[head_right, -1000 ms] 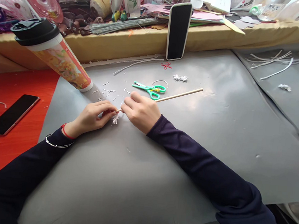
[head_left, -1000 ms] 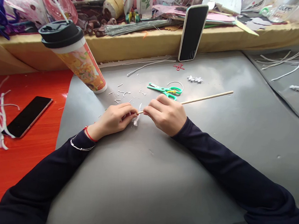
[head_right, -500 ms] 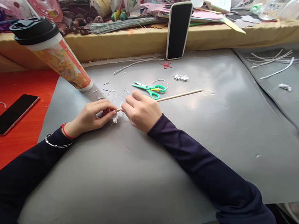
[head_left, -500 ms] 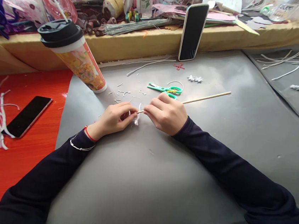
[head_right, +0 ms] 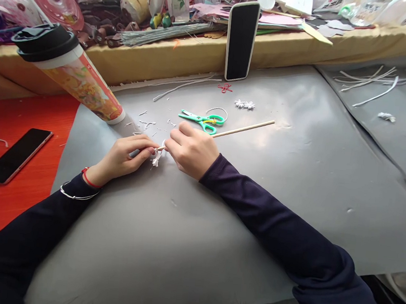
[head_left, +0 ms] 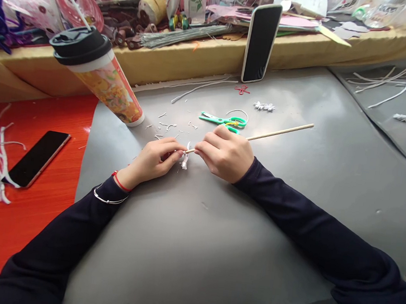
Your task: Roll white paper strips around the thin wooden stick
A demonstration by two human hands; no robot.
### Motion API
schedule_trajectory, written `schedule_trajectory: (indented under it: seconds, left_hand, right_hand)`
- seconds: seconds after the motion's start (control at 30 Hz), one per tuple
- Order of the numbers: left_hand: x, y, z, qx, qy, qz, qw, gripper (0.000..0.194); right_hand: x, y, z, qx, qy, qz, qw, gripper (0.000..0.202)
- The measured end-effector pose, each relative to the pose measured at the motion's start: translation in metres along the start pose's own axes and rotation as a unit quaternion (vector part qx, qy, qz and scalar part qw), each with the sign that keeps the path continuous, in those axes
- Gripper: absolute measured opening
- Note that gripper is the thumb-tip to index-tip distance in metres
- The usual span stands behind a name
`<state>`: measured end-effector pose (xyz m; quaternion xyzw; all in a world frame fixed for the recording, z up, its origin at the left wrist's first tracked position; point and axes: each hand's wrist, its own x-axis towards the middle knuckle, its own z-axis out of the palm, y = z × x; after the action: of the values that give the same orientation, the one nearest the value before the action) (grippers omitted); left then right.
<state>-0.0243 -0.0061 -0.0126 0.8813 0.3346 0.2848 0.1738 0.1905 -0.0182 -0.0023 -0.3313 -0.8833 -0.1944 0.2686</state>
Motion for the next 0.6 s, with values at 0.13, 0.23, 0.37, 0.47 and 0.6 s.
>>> schedule_trajectory:
  seconds: [0.13,0.23,0.37,0.47,0.6]
  left_hand:
    - [0.0005,-0.0001,0.0001,0.001,-0.013,-0.011,1.000,0.018]
    - [0.0009,-0.0002,0.0002,0.003,-0.022,-0.013,1.000,0.018]
    - [0.0014,0.0004,-0.0002,0.005,-0.022,-0.016,1.000,0.018]
    - [0.0014,0.0009,-0.0006,0.004,-0.018,-0.016,1.000,0.019]
    - [0.0011,0.0009,-0.0004,0.010,-0.015,-0.010,1.000,0.020]
  right_hand:
    - [-0.0002,0.0000,0.0003,-0.014,0.008,-0.005,1.000,0.027]
    - [-0.0004,0.0000,0.0008,-0.023,0.018,-0.010,1.000,0.027]
    - [-0.0005,-0.0002,0.0010,-0.022,0.013,-0.011,1.000,0.027]
    - [-0.0004,-0.0003,0.0009,-0.014,0.005,-0.006,1.000,0.026]
    - [-0.0005,-0.0002,0.0008,-0.013,0.010,-0.008,1.000,0.026]
